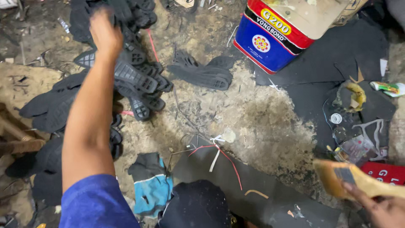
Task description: The person applies glue to black shoe soles using a brush. They repeatedly dip the brush into a container and spread the adhesive across the sole surface, handling each sole one at a time.
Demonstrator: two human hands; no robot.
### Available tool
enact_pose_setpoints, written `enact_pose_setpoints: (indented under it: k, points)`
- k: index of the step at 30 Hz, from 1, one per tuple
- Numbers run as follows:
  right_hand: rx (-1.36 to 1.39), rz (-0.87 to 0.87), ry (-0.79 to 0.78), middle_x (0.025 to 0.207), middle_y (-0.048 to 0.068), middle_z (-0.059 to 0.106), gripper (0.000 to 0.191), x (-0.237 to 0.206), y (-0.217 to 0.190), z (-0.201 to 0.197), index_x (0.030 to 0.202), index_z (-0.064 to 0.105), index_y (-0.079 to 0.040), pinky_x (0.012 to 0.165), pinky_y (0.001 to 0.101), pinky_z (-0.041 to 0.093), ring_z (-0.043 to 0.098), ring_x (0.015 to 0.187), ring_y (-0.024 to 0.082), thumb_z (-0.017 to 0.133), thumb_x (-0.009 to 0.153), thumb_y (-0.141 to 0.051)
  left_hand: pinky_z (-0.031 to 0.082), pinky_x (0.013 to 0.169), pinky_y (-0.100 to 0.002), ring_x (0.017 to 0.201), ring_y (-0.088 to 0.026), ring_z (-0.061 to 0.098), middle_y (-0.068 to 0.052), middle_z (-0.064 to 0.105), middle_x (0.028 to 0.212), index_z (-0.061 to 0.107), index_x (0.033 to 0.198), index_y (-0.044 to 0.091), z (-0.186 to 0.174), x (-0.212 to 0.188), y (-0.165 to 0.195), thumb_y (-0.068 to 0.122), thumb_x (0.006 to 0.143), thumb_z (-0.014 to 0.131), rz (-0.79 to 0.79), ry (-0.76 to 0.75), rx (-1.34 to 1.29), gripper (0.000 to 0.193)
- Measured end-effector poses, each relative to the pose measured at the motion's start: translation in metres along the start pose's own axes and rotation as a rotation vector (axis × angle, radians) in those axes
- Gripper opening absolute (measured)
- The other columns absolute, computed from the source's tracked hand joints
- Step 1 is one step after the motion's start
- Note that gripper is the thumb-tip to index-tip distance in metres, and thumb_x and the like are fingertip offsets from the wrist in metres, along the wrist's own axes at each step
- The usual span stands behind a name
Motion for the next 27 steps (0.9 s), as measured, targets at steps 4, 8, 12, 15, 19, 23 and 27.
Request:
enact_pose_setpoints:
  k: [4, 8, 12, 15, 19, 23, 27]
  points:
    - [0.11, 0.25, 0.152, 0.102, 0.02, 0.078, 0.049, 0.004, 0.053, 0.006, 0.115, 0.071, 0.008, 0.078, 0.0356, 0.057, 0.075, 0.088, 0.021, 0.08, 0.085, -0.029, 0.043, 0.104, -0.056, 0.123, -0.047, 0.053, -0.026, 0.062, 0.129, 0.068, 0.118, 0.001, 0.043, -0.068, 0.017, 0.011, 0.09, 0.074, -0.113, -0.395, -0.055, 0.031]
    - [0.263, 0.395, 0.226, 0.104, 0.018, 0.077, 0.048, 0.006, 0.078, 0.043, 0.117, 0.07, 0.008, 0.079, 0.0353, 0.056, 0.074, 0.09, 0.02, 0.079, 0.085, -0.027, 0.038, 0.113, -0.054, 0.134, -0.046, 0.05, -0.027, 0.06, 0.139, 0.071, 0.12, 0.004, 0.074, -0.081, 0.032, 0.013, 0.095, 0.065, -0.019, -0.328, 0.037, 0.028]
    - [0.338, 0.473, 0.227, 0.106, 0.017, 0.076, 0.046, 0.024, 0.084, 0.069, 0.118, 0.069, 0.007, 0.081, 0.0349, 0.055, 0.073, 0.092, 0.02, 0.078, 0.086, -0.025, 0.031, 0.119, -0.056, 0.144, -0.048, 0.038, -0.028, 0.044, 0.157, 0.07, 0.126, 0.002, 0.122, -0.06, 0.032, 0.019, 0.102, 0.057, -0.039, -0.416, 0.061, 0.032]
    - [0.366, 0.51, 0.224, 0.107, 0.016, 0.076, 0.046, 0.043, 0.082, 0.074, 0.12, 0.068, 0.007, 0.082, 0.0347, 0.055, 0.072, 0.093, 0.019, 0.077, 0.087, -0.023, 0.023, 0.119, -0.058, 0.151, -0.047, 0.023, -0.022, 0.023, 0.168, 0.068, 0.136, 0.009, 0.164, -0.035, 0.023, 0.023, 0.1, 0.052, -0.009, -0.475, 0.297, 0.042]
    - [0.369, 0.558, 0.231, 0.109, 0.015, 0.075, 0.045, 0.059, 0.076, 0.078, 0.121, 0.067, 0.007, 0.083, 0.0344, 0.054, 0.072, 0.095, 0.018, 0.076, 0.088, -0.021, 0.016, 0.121, -0.059, 0.158, -0.045, 0.009, -0.014, 0.007, 0.179, 0.063, 0.144, 0.011, 0.221, -0.013, 0.003, 0.031, 0.106, 0.048, -0.053, -0.714, 0.62, 0.046]
    - [0.383, 0.585, 0.234, 0.111, 0.014, 0.074, 0.044, 0.07, 0.066, 0.089, 0.123, 0.066, 0.007, 0.084, 0.0341, 0.054, 0.071, 0.097, 0.018, 0.075, 0.088, -0.019, 0.011, 0.118, -0.066, 0.153, -0.045, 0.011, -0.011, 0.016, 0.169, 0.059, 0.145, 0.013, 0.247, 0.005, -0.008, 0.031, 0.099, 0.049, -0.082, -0.701, 0.589, 0.05]
    - [0.373, 0.567, 0.213, 0.113, 0.012, 0.073, 0.043, 0.084, 0.05, 0.095, 0.124, 0.065, 0.007, 0.085, 0.0337, 0.053, 0.07, 0.099, 0.017, 0.074, 0.089, -0.016, 0.01, 0.12, -0.067, 0.148, -0.043, 0.025, -0.02, 0.035, 0.161, 0.059, 0.144, 0.001, 0.238, 0.011, -0.012, 0.026, 0.091, 0.062, -0.069, -0.604, 0.338, 0.059]
Point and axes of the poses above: each hand's wrist, its own x-axis towards the middle knuckle, its own z-axis out of the palm, y = z × x, the point moved 5 cm from there along x, towards the middle knuckle
